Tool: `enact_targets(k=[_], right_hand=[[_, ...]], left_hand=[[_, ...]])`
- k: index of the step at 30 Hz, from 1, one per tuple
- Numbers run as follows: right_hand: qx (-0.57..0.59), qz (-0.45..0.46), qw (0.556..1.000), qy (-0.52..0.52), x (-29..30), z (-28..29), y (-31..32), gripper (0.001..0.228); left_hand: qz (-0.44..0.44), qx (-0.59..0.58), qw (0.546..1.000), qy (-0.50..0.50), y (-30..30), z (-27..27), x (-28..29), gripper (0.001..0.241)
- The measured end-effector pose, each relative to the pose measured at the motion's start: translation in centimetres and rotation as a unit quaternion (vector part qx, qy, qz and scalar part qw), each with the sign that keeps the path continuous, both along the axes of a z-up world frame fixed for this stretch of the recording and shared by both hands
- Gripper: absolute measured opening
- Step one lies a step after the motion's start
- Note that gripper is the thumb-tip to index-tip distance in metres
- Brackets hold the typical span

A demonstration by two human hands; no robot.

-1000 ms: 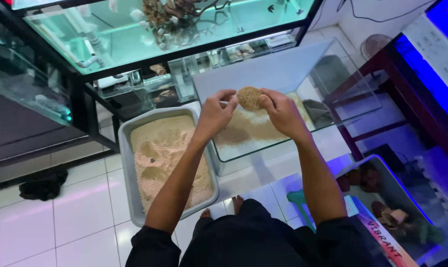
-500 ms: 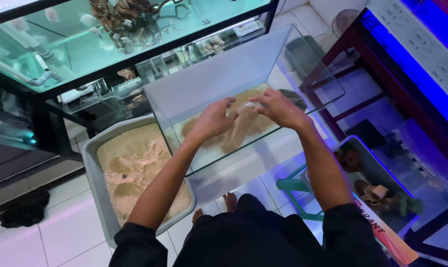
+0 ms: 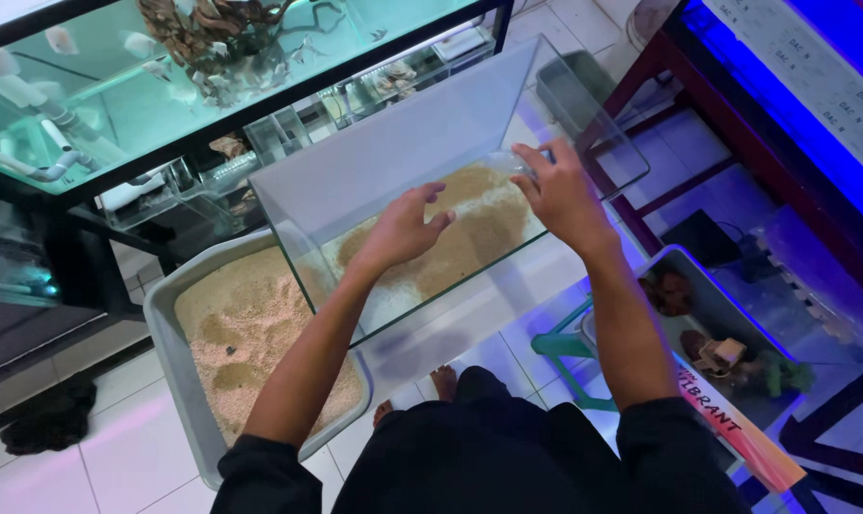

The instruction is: The person scoops sand from a large bin into a small glass aquarium using a plastic cup.

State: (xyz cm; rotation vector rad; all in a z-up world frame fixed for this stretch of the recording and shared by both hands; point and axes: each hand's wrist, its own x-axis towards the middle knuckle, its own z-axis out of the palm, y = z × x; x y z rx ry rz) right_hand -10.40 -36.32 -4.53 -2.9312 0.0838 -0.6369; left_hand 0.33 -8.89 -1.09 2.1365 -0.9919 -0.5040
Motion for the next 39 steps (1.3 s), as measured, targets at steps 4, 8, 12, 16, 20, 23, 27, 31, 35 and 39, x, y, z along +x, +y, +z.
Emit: enact_targets(k=[4,8,12,16,20,23,27,31,35,39], right_hand=[[0.202,0.048,0.978,-0.001,-0.8,6.0,6.7,0.045],[0.378,0.075,0.922,0.021,-0.4,6.7,11.7,0.038],[0.428,0.106,0.897,0.039,1.2,6.3,16.5,0.035],[0.391,0.146,0.907,0.059,2.5,7.0,22.5,0.036],[0.347,0.219,0.909,0.077,3.7,6.8,28.1,0.046],[0.323,0.265,0.902,0.105,4.3,6.8,32.4,0.047],[0.242,0.274,0.914,0.175,4.9,6.1,38.2,0.047],[0.241,0.306,0.899,0.201,7.4,0.6,42.7,0.045],[0.210,0.309,0.896,0.240,9.6,-6.8,46.2,0.043],[0.156,0.342,0.879,0.292,10.6,-16.2,47.8,0.047]], left_hand=[[0.047,-0.030,0.998,0.012,1.7,0.9,-0.3,0.054],[0.130,-0.152,0.974,0.103,4.8,1.2,-0.3,0.040],[0.190,-0.334,0.896,0.224,9.8,1.7,-0.8,0.031],[0.261,-0.391,0.842,0.265,15.4,1.7,-1.4,0.031],[0.329,-0.408,0.829,0.194,21.3,0.8,-2.4,0.027],[0.380,-0.415,0.807,0.179,25.6,-0.3,-3.1,0.024],[0.437,-0.431,0.765,0.194,31.0,-2.9,-3.7,0.025],[0.497,-0.411,0.739,0.197,35.4,-5.2,-5.0,0.023],[0.558,-0.304,0.753,0.173,38.5,-10.7,-5.8,0.035],[0.563,-0.057,0.805,0.179,40.0,-17.3,-7.4,0.049]])
